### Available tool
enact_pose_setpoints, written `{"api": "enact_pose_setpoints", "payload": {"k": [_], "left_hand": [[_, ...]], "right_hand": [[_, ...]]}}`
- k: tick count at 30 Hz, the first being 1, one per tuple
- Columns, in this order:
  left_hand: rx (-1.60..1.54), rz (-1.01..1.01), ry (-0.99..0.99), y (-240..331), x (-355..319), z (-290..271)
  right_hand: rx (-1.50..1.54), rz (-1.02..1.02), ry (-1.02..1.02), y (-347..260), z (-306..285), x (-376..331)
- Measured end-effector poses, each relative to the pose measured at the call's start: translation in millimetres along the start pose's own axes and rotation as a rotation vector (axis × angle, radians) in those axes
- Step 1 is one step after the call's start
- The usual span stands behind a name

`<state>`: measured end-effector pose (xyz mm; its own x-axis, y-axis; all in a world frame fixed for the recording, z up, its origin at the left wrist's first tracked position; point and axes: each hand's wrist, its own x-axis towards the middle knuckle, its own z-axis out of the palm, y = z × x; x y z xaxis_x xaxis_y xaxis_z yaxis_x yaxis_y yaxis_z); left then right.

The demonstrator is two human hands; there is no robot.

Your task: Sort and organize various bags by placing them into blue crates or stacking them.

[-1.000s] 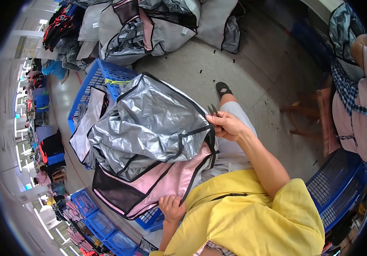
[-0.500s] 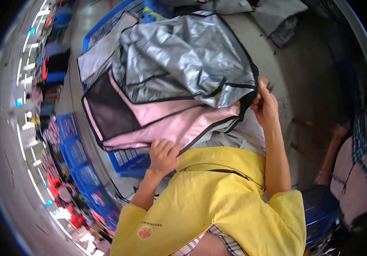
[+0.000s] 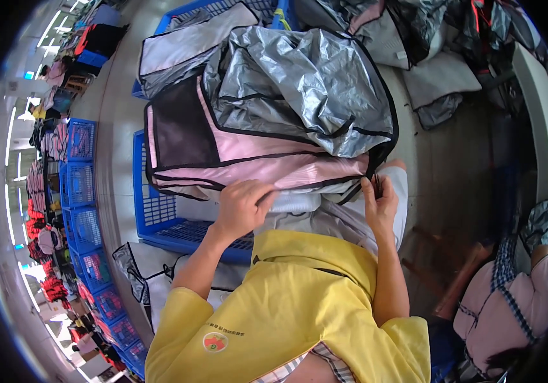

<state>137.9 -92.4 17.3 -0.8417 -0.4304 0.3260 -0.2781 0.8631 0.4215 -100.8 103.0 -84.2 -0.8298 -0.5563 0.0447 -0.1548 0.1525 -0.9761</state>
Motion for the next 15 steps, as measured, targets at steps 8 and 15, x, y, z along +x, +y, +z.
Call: {"api": "enact_pose_setpoints", "payload": {"k": [8, 15], "left_hand": [[-0.551, -0.552, -0.177, -18.7, 24.7, -2.1], [-0.809, -0.691, -0.205, -37.2, 37.6, 9.2]], "right_hand": [[-0.118, -0.024, -0.03, -20.7, -5.6, 24.9], [-0.006, 0.053, -0.054, -22.6, 1.7, 39.1]]}}
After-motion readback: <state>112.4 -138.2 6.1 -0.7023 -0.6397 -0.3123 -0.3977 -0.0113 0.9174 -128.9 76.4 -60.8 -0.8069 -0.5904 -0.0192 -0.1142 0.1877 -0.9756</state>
